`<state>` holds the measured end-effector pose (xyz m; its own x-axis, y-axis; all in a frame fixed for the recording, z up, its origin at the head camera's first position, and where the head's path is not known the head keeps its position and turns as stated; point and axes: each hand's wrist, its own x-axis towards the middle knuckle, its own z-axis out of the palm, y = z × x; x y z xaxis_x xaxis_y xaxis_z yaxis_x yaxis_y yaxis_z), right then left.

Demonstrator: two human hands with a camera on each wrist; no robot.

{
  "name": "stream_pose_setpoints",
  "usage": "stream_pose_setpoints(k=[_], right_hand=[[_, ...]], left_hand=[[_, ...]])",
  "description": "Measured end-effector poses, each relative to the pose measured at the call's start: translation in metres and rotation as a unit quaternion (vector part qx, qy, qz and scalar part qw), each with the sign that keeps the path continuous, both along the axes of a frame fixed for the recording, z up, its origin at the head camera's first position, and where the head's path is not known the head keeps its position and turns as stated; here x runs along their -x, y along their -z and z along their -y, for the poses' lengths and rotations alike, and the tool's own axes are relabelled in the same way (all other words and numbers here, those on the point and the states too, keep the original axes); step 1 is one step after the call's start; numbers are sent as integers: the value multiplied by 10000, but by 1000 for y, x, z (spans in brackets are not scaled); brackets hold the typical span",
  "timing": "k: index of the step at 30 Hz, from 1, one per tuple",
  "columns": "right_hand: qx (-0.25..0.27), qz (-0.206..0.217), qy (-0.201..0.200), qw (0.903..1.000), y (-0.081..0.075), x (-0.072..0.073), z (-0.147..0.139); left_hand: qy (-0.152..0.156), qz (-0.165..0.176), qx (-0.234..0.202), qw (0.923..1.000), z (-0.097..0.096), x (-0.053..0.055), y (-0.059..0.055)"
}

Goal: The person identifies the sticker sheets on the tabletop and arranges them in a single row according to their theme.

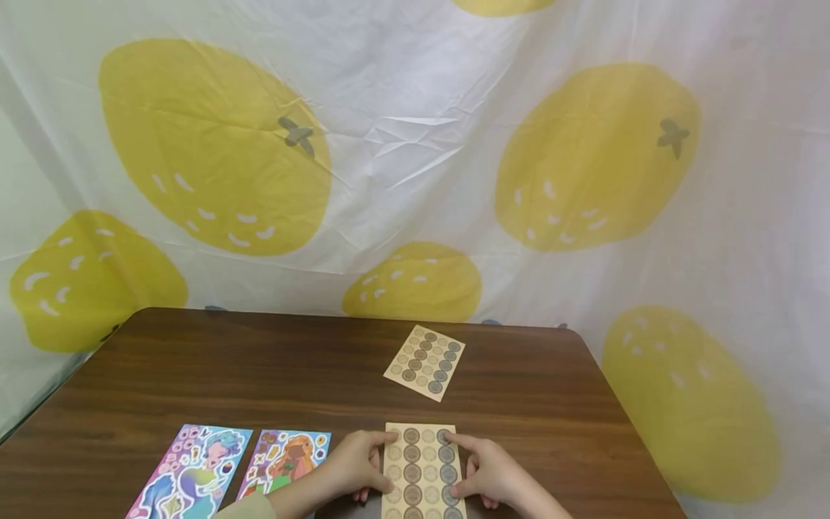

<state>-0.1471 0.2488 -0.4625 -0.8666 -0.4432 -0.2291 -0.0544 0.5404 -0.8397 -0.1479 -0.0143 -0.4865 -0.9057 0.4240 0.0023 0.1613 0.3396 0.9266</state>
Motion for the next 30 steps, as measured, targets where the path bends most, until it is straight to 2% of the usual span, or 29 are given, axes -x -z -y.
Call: stream_pose_setpoints(k=[18,30], right_hand=[[-88,-79,-51,9999,0,1,0],[-152,-306,-27,9994,1,-1,2]], left_hand=[[-97,57,92,9999,0,-1,-4],[-58,145,45,9999,0,-3,-7]])
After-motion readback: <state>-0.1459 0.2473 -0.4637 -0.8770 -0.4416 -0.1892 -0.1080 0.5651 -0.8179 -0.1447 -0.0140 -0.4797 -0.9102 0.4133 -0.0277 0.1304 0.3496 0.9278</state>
